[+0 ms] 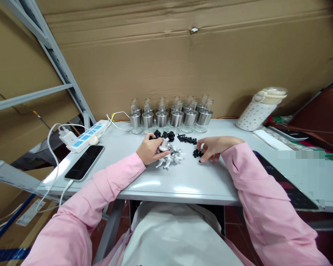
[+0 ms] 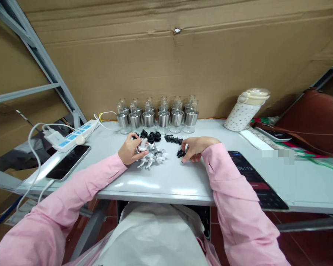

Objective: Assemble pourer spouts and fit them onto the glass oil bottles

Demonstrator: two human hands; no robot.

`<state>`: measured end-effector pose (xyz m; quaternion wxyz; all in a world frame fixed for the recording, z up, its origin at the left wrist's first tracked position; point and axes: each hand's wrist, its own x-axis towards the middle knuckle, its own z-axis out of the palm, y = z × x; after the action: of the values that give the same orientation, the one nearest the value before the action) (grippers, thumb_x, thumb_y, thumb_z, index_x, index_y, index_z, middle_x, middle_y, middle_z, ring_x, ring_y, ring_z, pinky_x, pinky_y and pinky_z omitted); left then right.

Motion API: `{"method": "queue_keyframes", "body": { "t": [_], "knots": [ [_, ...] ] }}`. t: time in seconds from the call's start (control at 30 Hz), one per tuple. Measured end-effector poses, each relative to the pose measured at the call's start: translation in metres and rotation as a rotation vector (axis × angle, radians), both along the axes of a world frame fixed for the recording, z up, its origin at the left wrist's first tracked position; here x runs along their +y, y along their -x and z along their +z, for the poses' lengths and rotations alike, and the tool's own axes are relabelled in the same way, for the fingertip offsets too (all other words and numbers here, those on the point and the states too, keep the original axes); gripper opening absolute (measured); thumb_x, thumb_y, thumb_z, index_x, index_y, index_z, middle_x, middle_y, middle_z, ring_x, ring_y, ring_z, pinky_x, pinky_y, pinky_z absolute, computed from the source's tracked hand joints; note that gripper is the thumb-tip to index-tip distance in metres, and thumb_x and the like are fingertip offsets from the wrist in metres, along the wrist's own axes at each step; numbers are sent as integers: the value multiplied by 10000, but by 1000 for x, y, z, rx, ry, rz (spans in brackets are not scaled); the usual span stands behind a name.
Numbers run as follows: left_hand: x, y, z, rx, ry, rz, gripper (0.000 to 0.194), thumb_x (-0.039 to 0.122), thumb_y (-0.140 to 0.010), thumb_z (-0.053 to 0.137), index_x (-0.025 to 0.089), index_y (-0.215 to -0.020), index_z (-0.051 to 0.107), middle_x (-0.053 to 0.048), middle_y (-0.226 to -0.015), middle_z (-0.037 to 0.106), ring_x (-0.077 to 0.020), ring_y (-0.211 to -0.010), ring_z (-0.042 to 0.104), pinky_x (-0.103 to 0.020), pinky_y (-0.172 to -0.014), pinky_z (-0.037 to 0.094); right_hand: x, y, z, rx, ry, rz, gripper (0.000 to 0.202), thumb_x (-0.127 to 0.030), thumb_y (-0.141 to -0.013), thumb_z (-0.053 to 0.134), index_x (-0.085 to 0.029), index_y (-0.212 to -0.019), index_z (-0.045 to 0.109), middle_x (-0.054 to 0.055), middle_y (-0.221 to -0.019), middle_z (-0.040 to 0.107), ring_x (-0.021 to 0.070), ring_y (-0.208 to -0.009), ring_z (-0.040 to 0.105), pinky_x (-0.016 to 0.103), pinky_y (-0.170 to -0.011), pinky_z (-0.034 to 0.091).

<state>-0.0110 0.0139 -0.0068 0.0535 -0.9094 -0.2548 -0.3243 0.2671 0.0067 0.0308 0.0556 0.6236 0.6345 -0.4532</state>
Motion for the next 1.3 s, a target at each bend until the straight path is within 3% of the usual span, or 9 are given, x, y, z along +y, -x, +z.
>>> {"method": "queue_keyframes", "body": {
  "t": [0.2, 0.5, 0.67, 0.9, 1.1, 1.3],
  "knots": [
    [-1, 0, 0, -25, -46, -26, 482, 578, -873, 260, 171, -745, 485, -32, -622, 598, -152, -553, 453, -387, -819, 376, 2, 3, -3, 87, -24, -38, 682, -405, -312, 840, -203, -818, 430, -52, -683, 524, 114, -473, 572, 288, -523, 509],
    [-1, -1, 1, -28, -50, -25, 488, 585, -870, 259, 170, -752, 487, -35, -624, 600, -156, -560, 452, -378, -798, 392, 8, -2, -8, 71, -121, -32, 520, -377, -494, 786, -202, -854, 453, -13, -749, 545, 129, -561, 597, 293, -551, 539],
    [-1, -1, 0, -38, -62, -30, 487, 576, -874, 263, 160, -763, 491, -33, -617, 601, -149, -544, 440, -376, -788, 399, 6, -2, -4, 69, -128, -3, 469, -445, -584, 726, -191, -887, 474, 15, -774, 568, 133, -594, 597, 283, -531, 544],
    [-3, 0, 2, -43, -92, -32, 496, 573, -881, 247, 160, -757, 492, -33, -607, 599, -150, -551, 444, -354, -765, 411, 5, -13, -4, 128, -25, -14, 589, -256, -393, 826, -192, -878, 498, -52, -714, 525, 122, -562, 606, 284, -580, 550],
    [-1, -1, 1, -29, -71, -21, 494, 586, -873, 246, 171, -741, 478, -34, -618, 602, -152, -556, 449, -357, -767, 417, 12, -10, -14, 180, -70, -22, 597, -277, -398, 825, -200, -877, 478, -67, -678, 497, 117, -558, 601, 285, -593, 546],
    [-1, -1, 0, -24, -88, -44, 471, 567, -883, 249, 173, -746, 467, -26, -618, 605, -141, -524, 450, -352, -770, 421, 18, -13, -19, 132, -119, 18, 582, -403, -475, 790, -196, -914, 470, -22, -769, 514, 94, -537, 558, 276, -544, 535]
  ]
}}
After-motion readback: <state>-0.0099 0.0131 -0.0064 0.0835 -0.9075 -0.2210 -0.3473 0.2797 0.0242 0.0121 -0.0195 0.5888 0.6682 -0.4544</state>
